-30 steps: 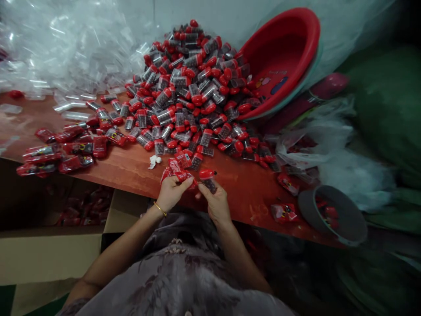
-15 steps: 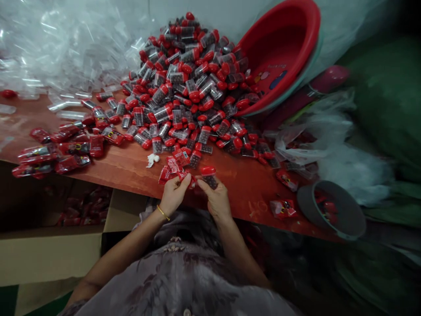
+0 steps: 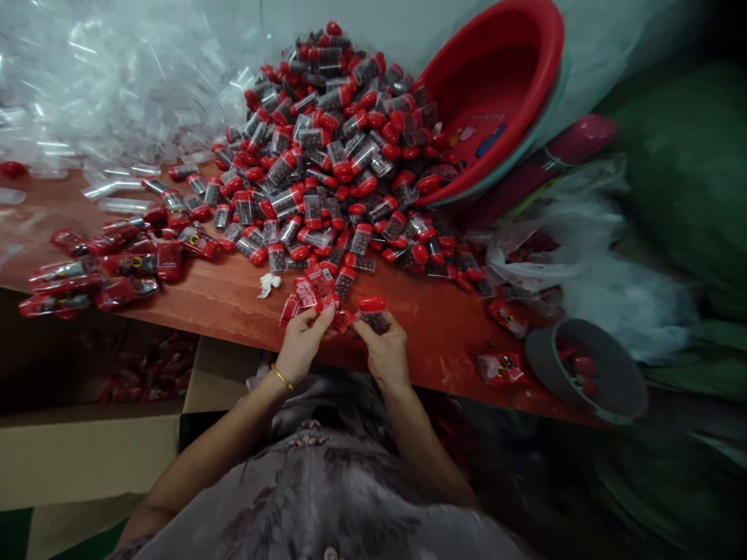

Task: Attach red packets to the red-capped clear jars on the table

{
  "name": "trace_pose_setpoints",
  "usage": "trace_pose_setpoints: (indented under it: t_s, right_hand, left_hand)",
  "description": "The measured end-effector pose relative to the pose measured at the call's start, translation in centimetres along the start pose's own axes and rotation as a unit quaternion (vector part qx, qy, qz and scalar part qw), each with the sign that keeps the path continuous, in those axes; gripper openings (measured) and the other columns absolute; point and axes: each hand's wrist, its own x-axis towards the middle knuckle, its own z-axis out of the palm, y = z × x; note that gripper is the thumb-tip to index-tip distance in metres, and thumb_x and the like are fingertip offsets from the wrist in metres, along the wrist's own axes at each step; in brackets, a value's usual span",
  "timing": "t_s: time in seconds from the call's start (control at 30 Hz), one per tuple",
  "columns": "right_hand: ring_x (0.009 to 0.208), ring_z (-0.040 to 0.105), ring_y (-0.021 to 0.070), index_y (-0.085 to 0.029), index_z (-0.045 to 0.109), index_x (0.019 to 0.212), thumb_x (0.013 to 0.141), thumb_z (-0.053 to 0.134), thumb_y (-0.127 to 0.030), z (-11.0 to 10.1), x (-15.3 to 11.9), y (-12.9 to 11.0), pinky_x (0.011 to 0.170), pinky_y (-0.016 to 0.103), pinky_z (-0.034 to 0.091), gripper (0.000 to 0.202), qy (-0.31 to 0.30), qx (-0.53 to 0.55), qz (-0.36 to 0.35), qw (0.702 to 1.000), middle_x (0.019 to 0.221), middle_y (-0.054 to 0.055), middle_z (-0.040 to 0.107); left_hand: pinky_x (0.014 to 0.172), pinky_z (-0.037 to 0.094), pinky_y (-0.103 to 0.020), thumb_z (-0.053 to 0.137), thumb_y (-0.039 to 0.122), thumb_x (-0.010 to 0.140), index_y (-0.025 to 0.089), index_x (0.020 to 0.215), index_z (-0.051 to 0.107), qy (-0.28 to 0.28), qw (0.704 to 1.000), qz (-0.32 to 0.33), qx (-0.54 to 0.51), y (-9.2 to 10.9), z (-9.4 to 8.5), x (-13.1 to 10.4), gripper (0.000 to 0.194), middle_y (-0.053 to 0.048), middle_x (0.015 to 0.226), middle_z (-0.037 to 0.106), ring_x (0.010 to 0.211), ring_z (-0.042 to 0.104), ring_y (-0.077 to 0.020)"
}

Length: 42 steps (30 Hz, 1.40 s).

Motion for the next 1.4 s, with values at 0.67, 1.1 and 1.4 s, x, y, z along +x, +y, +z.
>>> trace_pose_setpoints:
  t_s: [0.67,1.1,1.4]
  right_hand:
    - [0.040,0.045,0.0075,-0.018,0.062,0.081,0.080,0.059,-0.043,-3.4,-3.2,-3.0,0.041,0.019,0.035,0.025,-0.187,-0.201,-0.028,0.961,0.049,-0.005,0.054]
    - [0.043,0.048,0.0085,-0.018,0.061,0.087,0.080,0.058,-0.048,-2.6,-2.8,-2.2,0.043,0.020,0.039,0.031,-0.128,-0.150,-0.010,0.980,0.054,-0.005,0.057]
    - [0.077,0.060,0.0235,-0.018,0.065,0.095,0.081,0.053,-0.045,-4.6,0.4,0.2,0.072,0.036,0.045,0.033,-0.020,-0.484,-0.142,0.863,0.079,0.009,0.069]
  left_hand:
    - [0.059,0.048,-0.025,0.079,0.050,0.053,0.013,0.065,0.067,-0.016,0.999,-0.028,-0.008,1.1,-0.8,-0.1,0.041,0.000,0.058,0.063,0.055,0.056,-0.0109]
    - [0.062,0.050,-0.025,0.081,0.049,0.049,0.013,0.065,0.068,-0.012,1.000,-0.005,-0.008,1.0,-1.0,0.2,0.041,-0.001,0.064,0.068,0.058,0.059,-0.0112]
    - [0.056,0.049,-0.024,0.084,0.040,0.050,0.012,0.067,0.065,-0.012,0.990,-0.112,-0.084,1.3,-1.5,0.4,0.038,-0.003,0.060,0.067,0.055,0.063,-0.0131]
